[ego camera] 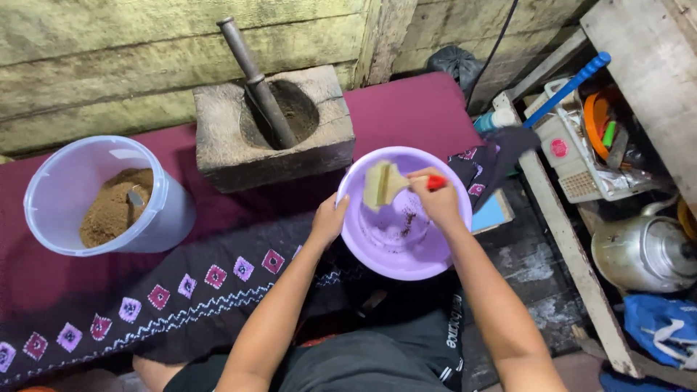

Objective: The person uses a hand brush to clean out a purple plastic bowl and then thoroughly brushes a long, dark patterned textile laid out on the table.

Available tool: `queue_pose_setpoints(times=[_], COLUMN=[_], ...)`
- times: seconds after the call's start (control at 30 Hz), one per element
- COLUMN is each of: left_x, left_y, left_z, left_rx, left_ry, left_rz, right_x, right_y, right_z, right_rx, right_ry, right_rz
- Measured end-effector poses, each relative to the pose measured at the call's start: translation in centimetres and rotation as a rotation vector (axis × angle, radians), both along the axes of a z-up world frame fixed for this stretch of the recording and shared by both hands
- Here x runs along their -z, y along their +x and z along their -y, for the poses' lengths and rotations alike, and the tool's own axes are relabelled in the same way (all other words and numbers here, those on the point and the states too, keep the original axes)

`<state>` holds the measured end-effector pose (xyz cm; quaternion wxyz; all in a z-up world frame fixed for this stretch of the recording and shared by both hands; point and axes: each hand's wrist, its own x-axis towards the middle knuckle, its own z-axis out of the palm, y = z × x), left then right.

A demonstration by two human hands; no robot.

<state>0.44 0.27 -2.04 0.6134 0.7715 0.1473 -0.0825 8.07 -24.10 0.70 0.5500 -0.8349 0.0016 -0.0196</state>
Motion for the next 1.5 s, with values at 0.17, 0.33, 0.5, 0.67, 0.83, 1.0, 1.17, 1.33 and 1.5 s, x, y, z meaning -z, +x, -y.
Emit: queue_pose_setpoints(times=[0.17, 0.33, 0.5, 0.67, 0.83, 1.0, 1.17, 1.33, 1.5], left_x=[-3.7, -11.0, -11.3, -10.3, -10.0, -8.9, -6.7, -3.1, -1.0], left_y=[-1.2, -5.8, -7.5, -7.0, -6.3, -5.7, -4.5, -3.5, -3.2], left_z=[-0.4, 1.8, 2.5, 2.5, 2.5, 1.4, 1.2, 1.6, 1.6], left_rx=[0.049, 0.135, 0.212, 0.202, 0.144, 0.095, 0.052, 0.015, -0.075], left_ry=[-0.041, -0.158, -0.180, -0.146, -0.134, -0.083, -0.057, 0.046, 0.059], left_rz=[-0.041, -0.069, -0.129, -0.135, -0.138, -0.116, -0.058, -0.012, 0.009], right_x=[0.4, -2.1, -0.3, 1.7, -2.9, -6.6, -10.6, -6.6, -3.2], right_y=[-1.4, -3.0, -3.5, -3.9, -5.5, -5.3, -4.1, -0.8, 0.5], right_z=[1.5, 3.6, 2.4, -1.6, -1.2, 3.1, 3.9, 1.9, 4.7], right_rx=[0.040, 0.094, 0.021, -0.017, -0.333, -0.643, -0.694, -0.783, -0.682], right_ry=[-0.047, -0.092, -0.219, 0.027, 0.002, -0.105, -0.266, -0.434, -0.841], right_rz=[0.012, 0.358, 0.526, 0.342, 0.132, 0.033, 0.324, 0.508, 0.387])
